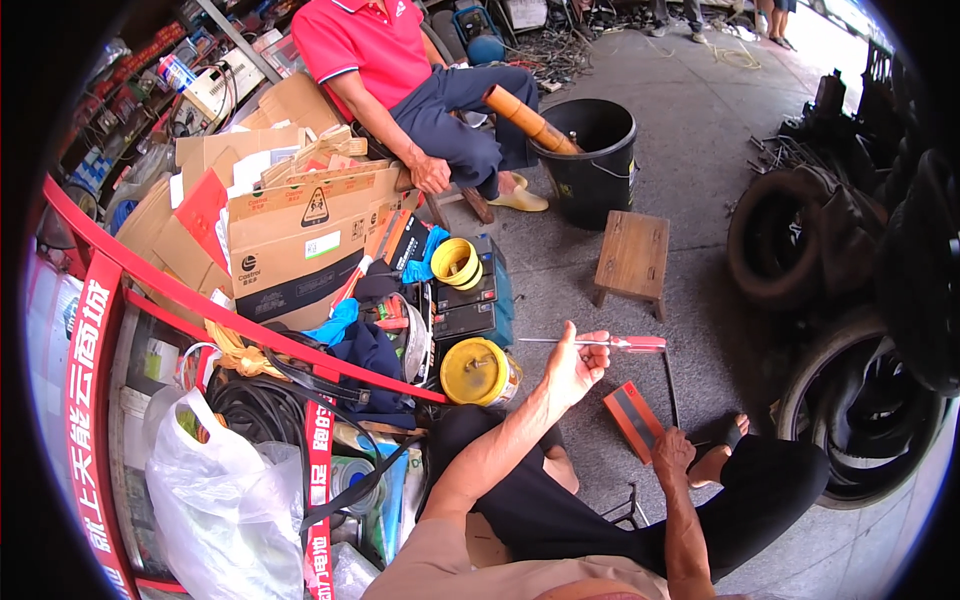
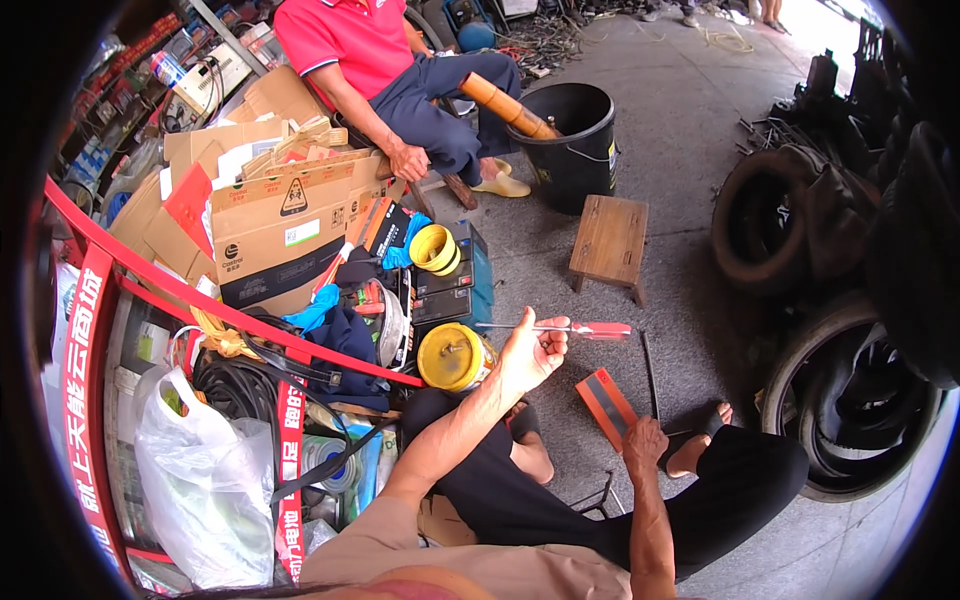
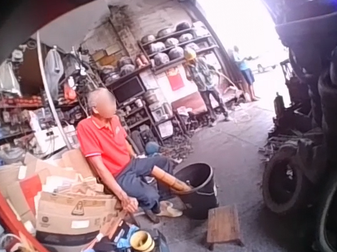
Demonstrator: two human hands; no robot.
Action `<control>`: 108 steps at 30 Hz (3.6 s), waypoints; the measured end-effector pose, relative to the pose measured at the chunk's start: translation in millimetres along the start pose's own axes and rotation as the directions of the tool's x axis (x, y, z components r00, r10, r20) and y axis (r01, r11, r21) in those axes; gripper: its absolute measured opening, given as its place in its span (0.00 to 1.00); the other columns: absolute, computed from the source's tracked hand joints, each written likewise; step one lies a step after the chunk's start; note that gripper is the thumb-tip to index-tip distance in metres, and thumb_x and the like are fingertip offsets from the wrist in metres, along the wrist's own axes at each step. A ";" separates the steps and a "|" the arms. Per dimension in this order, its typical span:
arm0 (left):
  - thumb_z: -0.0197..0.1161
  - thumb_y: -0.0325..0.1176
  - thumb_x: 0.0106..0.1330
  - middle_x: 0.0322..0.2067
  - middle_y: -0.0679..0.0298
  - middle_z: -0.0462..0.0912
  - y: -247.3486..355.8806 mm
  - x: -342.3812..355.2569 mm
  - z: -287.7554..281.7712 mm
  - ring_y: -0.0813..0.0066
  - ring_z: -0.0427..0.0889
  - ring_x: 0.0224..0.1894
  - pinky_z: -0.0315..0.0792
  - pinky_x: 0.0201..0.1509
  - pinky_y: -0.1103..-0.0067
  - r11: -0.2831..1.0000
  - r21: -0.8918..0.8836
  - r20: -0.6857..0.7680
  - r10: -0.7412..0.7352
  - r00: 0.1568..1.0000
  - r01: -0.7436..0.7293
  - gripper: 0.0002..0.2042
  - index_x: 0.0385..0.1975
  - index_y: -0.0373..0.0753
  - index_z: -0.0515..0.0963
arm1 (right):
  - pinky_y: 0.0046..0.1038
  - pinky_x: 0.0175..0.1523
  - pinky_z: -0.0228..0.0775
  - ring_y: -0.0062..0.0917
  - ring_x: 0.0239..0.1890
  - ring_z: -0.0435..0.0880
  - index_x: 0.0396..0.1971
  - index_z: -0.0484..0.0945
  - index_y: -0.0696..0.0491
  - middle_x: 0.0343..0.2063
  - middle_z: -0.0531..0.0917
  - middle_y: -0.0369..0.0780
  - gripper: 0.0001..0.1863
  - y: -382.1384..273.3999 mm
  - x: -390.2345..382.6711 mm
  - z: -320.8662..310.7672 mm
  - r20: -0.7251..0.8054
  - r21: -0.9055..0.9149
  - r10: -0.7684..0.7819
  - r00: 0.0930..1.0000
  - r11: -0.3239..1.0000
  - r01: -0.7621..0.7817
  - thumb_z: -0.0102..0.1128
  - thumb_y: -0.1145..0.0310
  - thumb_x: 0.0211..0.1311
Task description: Maintain or repair a motorcycle battery by tightening or attaching terminals using a screwdriver and socket wrench.
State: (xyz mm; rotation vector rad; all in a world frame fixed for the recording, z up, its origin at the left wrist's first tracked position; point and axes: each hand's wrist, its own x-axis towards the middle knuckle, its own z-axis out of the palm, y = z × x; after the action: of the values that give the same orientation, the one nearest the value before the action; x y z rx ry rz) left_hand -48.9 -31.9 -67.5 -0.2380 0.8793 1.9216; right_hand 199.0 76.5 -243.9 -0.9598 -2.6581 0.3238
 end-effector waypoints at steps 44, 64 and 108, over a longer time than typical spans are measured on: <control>0.40 0.57 0.72 0.49 0.45 0.78 -4.4 -6.3 1.3 0.51 0.74 0.57 0.72 0.56 0.64 0.975 -0.222 0.169 0.032 0.985 0.006 0.31 0.49 0.28 0.71 | 0.38 0.35 0.77 0.40 0.31 0.86 0.25 0.79 0.54 0.26 0.85 0.48 0.12 -10.8 16.5 -20.5 0.440 0.020 0.186 0.879 0.976 -0.216 0.54 0.62 0.57; 0.43 0.57 0.71 0.50 0.46 0.78 -8.7 -5.4 -3.3 0.52 0.74 0.58 0.72 0.57 0.66 0.985 -0.175 0.164 0.029 0.986 0.000 0.31 0.50 0.28 0.69 | 0.40 0.27 0.74 0.40 0.22 0.83 0.20 0.74 0.54 0.19 0.81 0.46 0.09 -11.9 7.7 -13.2 0.077 0.036 0.168 0.983 0.985 -0.171 0.57 0.65 0.53; 0.32 0.58 0.73 0.53 0.43 0.75 -7.1 -22.3 39.1 0.52 0.72 0.61 0.65 0.66 0.65 0.999 -0.036 -0.042 0.028 0.999 -0.030 0.34 0.55 0.26 0.62 | 0.31 0.29 0.75 0.32 0.25 0.82 0.45 0.78 0.52 0.33 0.79 0.42 0.12 -150.2 96.2 -145.7 -0.092 0.714 -0.070 0.993 0.690 0.115 0.60 0.74 0.60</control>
State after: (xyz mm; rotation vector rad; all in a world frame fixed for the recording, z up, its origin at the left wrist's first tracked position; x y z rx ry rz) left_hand -23.9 -19.5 -31.4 -0.2886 0.8799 1.9671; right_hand 91.7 42.0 -43.2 -0.5461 -2.1722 1.1877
